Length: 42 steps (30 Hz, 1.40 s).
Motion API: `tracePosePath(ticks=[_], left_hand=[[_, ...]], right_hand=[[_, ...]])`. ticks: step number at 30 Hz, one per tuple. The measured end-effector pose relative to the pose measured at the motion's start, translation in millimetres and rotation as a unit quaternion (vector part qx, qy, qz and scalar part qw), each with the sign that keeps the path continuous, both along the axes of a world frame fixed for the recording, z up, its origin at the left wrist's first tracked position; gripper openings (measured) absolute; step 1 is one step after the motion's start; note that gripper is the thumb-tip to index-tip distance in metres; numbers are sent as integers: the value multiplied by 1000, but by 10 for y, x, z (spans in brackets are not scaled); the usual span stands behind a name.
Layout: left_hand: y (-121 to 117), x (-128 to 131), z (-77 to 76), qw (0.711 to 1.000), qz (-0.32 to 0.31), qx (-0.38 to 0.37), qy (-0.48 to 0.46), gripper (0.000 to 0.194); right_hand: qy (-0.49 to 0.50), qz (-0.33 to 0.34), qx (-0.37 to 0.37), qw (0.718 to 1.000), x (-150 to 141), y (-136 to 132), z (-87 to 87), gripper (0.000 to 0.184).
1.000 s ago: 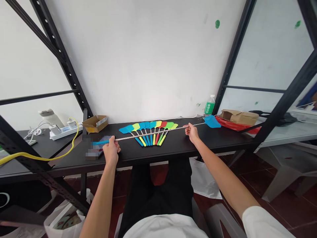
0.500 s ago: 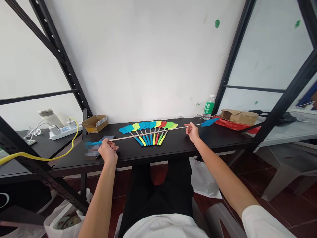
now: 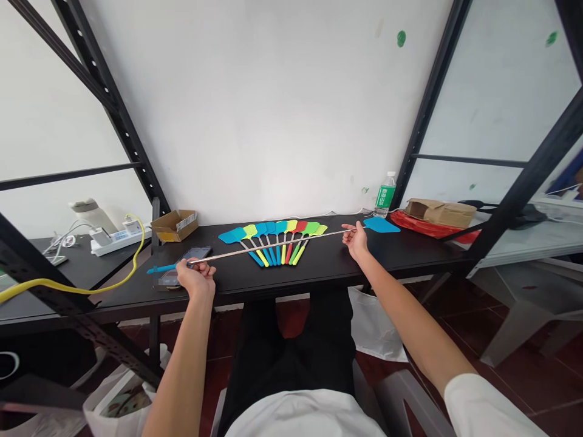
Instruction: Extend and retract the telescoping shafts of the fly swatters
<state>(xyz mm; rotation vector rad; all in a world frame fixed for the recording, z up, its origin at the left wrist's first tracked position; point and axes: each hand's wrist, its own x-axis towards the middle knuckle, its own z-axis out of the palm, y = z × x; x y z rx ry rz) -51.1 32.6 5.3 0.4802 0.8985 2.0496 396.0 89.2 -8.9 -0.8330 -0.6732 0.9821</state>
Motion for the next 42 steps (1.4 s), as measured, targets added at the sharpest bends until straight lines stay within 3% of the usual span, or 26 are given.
tracePosePath(ticks=[8,14,22,29,32,35,38,42], left_hand=[[-48,-8,8,1000,-7,23,-7,24],[-152,-116,25,998,-50,38,-30,18],[-289,-393,67,998,-59,-6,30,9],[-312,-463,60,996,-60,-10,62,13],[-300,-444,34,997,-31,-2,68,22],[-265,-422,11,996,-10,12,87,44],[-234,-435,9,995,-6,25,96,63],[-239,-546,47,993,12,41,111,68]], right_hand=[[25,-3,1,1000,41,15,1,58],[65,-12,-13,998,65,-10,23,63],[125,-6,-63,990,310,-206,-7,43],[132,-32,-4,991,506,-500,-82,24],[130,-83,23,988,541,-567,-61,26],[141,-129,16,981,582,-608,-12,28],[152,-113,9,982,642,-650,41,21],[171,-76,8,982,766,-701,88,13]])
